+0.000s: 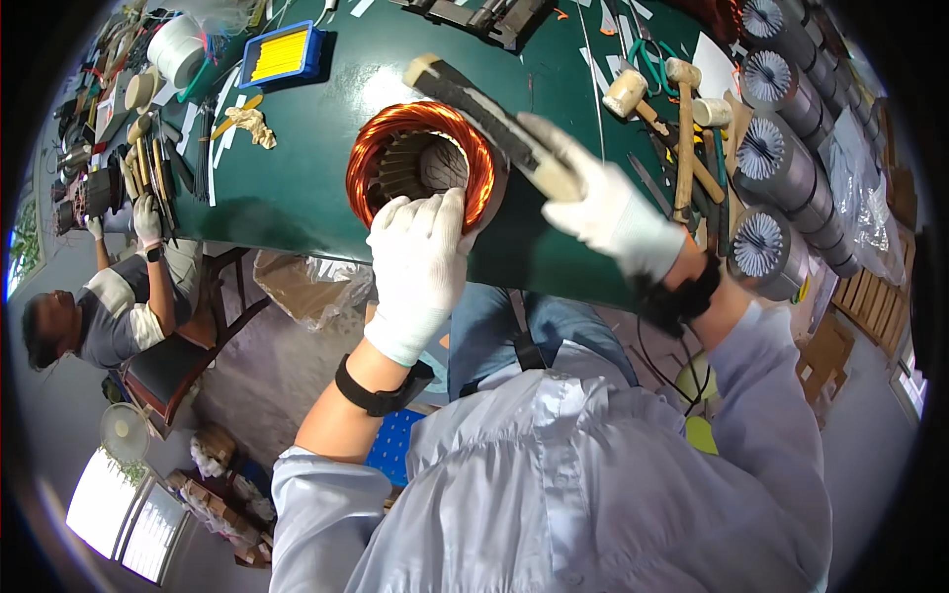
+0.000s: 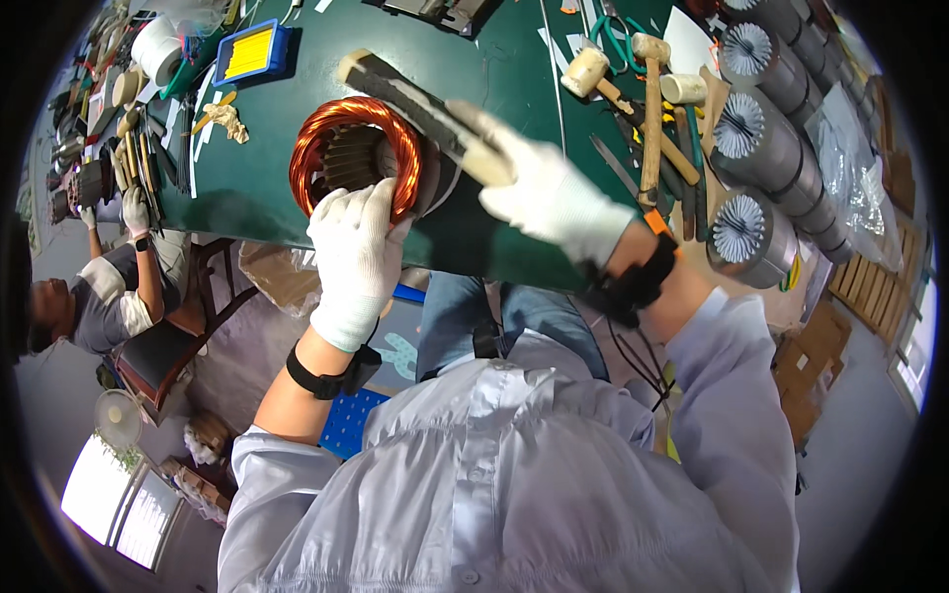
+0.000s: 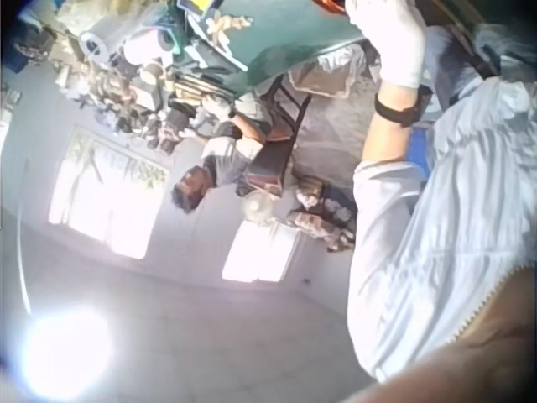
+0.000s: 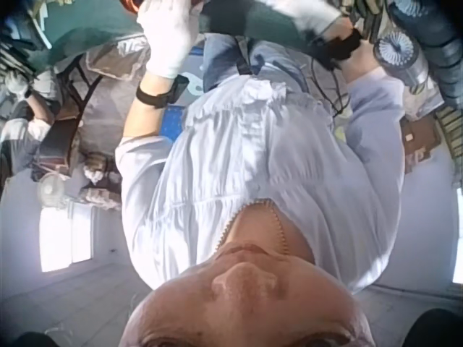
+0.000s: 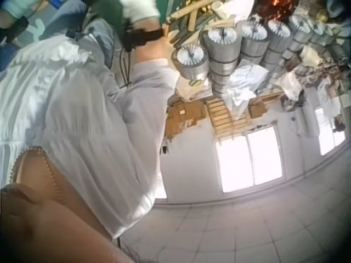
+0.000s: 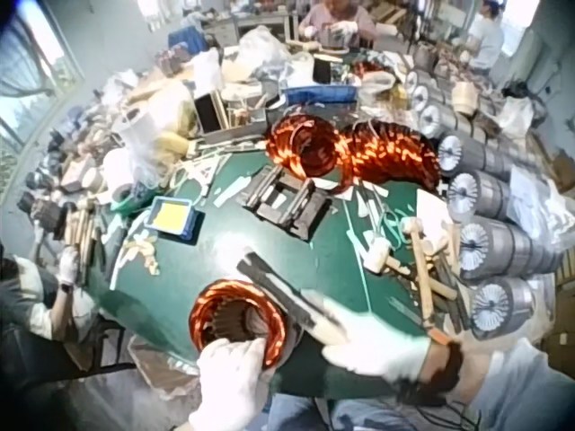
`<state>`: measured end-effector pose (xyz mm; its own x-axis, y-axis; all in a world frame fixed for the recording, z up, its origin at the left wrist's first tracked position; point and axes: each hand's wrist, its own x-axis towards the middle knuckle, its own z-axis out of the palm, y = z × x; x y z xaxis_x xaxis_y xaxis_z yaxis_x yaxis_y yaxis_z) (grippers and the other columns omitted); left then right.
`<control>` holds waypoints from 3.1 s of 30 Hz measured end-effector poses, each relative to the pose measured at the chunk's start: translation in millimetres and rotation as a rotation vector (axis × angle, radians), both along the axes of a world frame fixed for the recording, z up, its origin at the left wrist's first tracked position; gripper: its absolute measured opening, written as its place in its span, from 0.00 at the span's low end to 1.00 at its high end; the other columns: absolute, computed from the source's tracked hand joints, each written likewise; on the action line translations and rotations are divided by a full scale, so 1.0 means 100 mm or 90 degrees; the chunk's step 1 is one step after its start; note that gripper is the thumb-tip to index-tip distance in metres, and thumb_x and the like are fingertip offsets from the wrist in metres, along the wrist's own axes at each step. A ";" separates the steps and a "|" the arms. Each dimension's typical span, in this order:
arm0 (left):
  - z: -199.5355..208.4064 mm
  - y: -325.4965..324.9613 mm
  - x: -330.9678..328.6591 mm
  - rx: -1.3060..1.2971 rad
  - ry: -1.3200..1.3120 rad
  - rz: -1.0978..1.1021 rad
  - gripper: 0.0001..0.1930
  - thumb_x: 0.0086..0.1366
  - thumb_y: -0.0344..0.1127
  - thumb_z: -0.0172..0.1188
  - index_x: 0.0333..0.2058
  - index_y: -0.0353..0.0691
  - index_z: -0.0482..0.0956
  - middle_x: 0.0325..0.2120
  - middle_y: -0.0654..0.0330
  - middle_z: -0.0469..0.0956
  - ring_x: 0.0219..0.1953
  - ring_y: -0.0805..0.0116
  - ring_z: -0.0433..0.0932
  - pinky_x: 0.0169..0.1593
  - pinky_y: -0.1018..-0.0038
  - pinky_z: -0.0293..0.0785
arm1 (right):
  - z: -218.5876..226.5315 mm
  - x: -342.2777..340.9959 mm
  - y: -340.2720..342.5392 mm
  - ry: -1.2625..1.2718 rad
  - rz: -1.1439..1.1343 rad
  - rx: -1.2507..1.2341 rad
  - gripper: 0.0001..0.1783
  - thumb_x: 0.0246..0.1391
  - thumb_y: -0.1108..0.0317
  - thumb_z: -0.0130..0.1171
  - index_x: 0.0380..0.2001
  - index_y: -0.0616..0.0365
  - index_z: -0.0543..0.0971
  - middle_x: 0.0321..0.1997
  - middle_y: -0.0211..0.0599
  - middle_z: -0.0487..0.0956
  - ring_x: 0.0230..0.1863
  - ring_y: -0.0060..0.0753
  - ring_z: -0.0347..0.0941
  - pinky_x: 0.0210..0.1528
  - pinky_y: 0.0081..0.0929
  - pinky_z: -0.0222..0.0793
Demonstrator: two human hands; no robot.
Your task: Assembling the copper coil and stator of an electric motor using a mallet and small hand tools.
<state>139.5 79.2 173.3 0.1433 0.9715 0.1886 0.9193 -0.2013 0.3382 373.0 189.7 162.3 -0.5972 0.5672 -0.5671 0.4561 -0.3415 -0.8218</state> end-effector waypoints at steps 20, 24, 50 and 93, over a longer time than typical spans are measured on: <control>-0.65 -2.59 0.08 -0.692 -0.129 0.055 0.17 0.68 0.44 0.57 0.51 0.43 0.80 0.41 0.52 0.80 0.48 0.49 0.80 0.49 0.54 0.74 | -0.07 0.58 -0.88 -0.059 0.317 0.313 0.09 0.55 0.66 0.59 0.37 0.55 0.81 0.37 0.43 0.81 0.39 0.50 0.78 0.45 0.44 0.75; -0.85 -2.88 0.18 -0.659 -0.192 0.118 0.14 0.67 0.46 0.58 0.44 0.46 0.82 0.39 0.53 0.82 0.45 0.49 0.82 0.49 0.54 0.74 | -0.80 1.07 -1.92 -0.269 0.555 0.111 0.16 0.64 0.54 0.57 0.42 0.55 0.80 0.46 0.52 0.82 0.50 0.59 0.79 0.55 0.49 0.76; 0.07 -0.96 -0.30 -0.018 -0.272 -0.025 0.19 0.59 0.35 0.68 0.48 0.35 0.79 0.45 0.48 0.80 0.48 0.48 0.79 0.51 0.55 0.76 | -1.36 0.08 0.49 -0.333 0.164 0.657 0.32 0.55 0.58 0.69 0.60 0.54 0.72 0.50 0.47 0.76 0.51 0.53 0.76 0.52 0.48 0.73; -0.41 -2.33 -0.75 -0.413 -0.041 -0.074 0.30 0.55 0.40 0.67 0.58 0.44 0.78 0.63 0.47 0.70 0.67 0.43 0.66 0.68 0.45 0.60 | -0.05 0.25 1.02 -0.117 0.046 0.391 0.38 0.58 0.57 0.64 0.71 0.53 0.69 0.66 0.51 0.75 0.60 0.52 0.77 0.67 0.37 0.67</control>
<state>64.7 -153.9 131.9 0.2624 0.8700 -0.4174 0.8775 -0.0352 0.4783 397.5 291.4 157.1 -0.5702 0.7827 -0.2493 0.6125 0.2029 -0.7640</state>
